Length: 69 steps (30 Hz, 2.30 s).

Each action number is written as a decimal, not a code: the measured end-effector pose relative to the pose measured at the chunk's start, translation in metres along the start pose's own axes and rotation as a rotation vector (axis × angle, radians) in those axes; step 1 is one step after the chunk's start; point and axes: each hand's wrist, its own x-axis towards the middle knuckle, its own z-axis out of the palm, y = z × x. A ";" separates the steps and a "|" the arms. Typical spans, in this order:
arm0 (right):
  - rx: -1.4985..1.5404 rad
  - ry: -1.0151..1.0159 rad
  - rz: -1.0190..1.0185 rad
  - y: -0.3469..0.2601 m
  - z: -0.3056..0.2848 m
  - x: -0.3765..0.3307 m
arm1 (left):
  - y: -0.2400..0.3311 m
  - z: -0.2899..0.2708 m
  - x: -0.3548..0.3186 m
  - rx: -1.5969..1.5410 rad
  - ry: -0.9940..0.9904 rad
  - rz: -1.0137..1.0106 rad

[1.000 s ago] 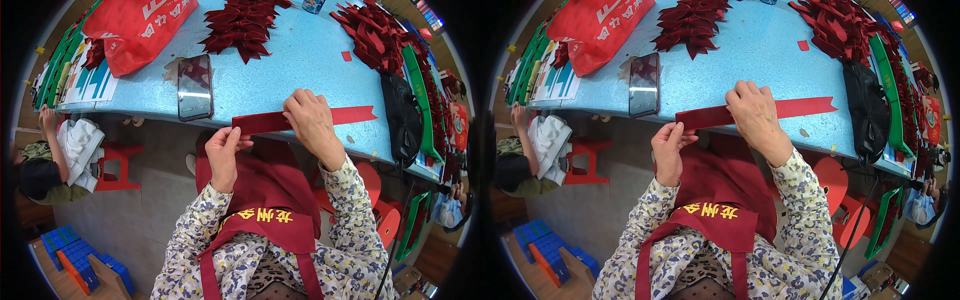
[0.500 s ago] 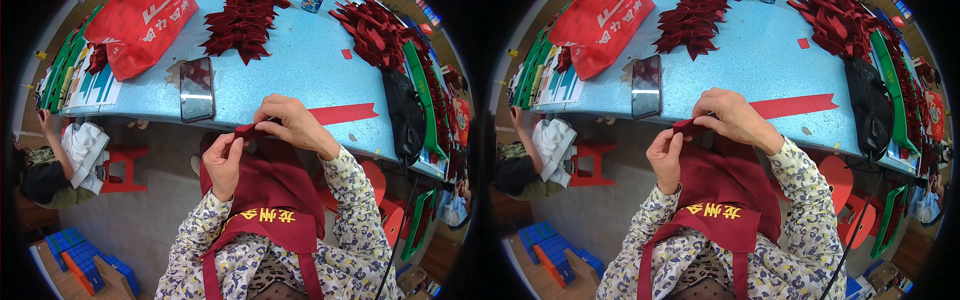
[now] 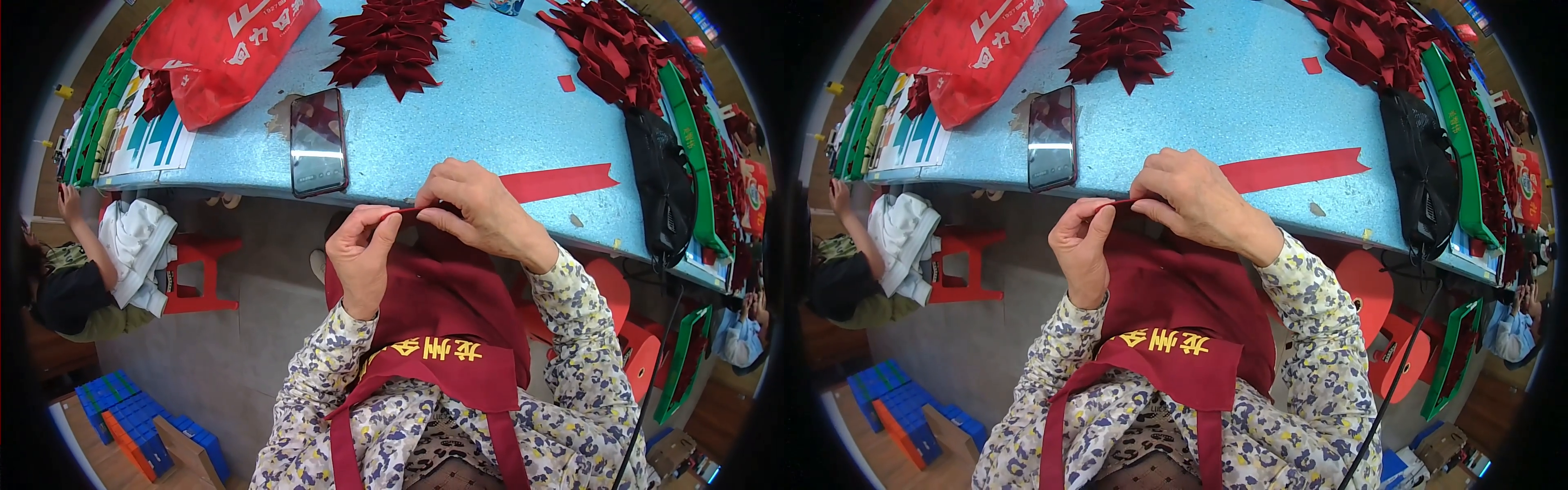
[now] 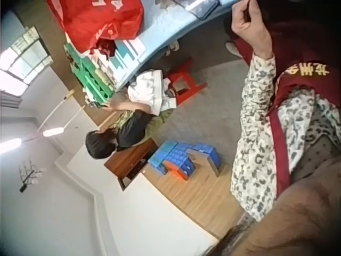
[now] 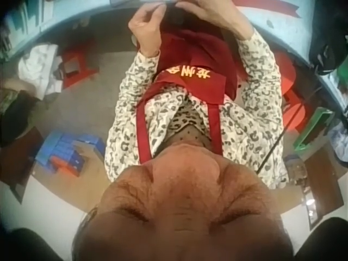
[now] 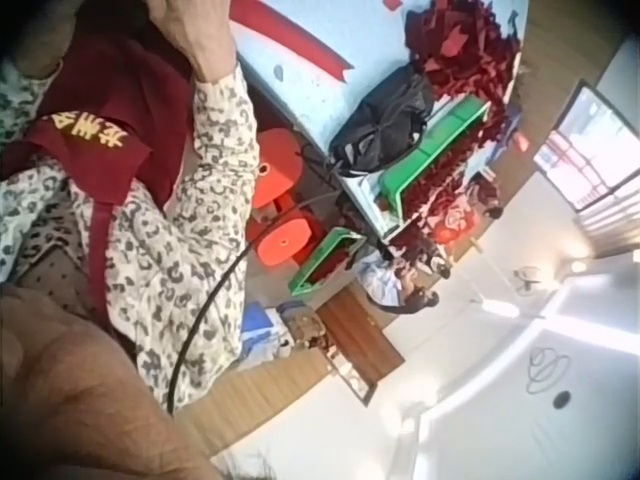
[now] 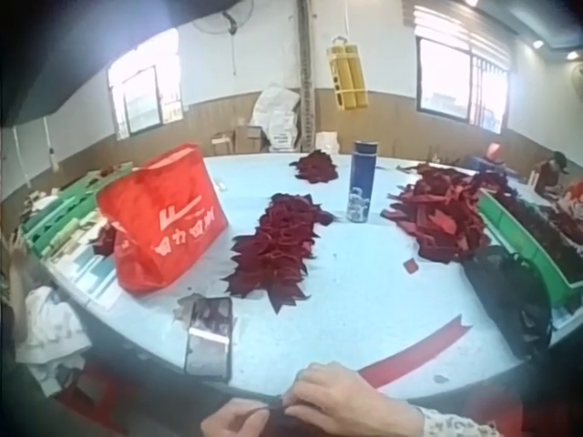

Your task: Folding and assembling small red fabric components at a factory workbench.

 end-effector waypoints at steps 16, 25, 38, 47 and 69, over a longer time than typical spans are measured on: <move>0.403 -0.190 0.246 0.025 -0.034 -0.014 | 0.005 0.020 0.014 -0.163 -0.187 -0.396; 0.333 -0.233 0.105 0.051 -0.042 -0.016 | -0.004 0.033 0.018 -0.162 -0.124 -0.402; 0.494 -0.312 0.216 0.053 -0.065 -0.037 | 0.033 0.040 0.025 0.022 -0.397 -0.160; 0.387 -0.211 -0.001 0.062 -0.059 -0.039 | 0.060 0.046 0.022 0.261 -0.576 -0.005; 0.520 -0.147 0.067 0.021 -0.042 -0.022 | 0.037 0.023 0.013 0.111 -0.479 -0.181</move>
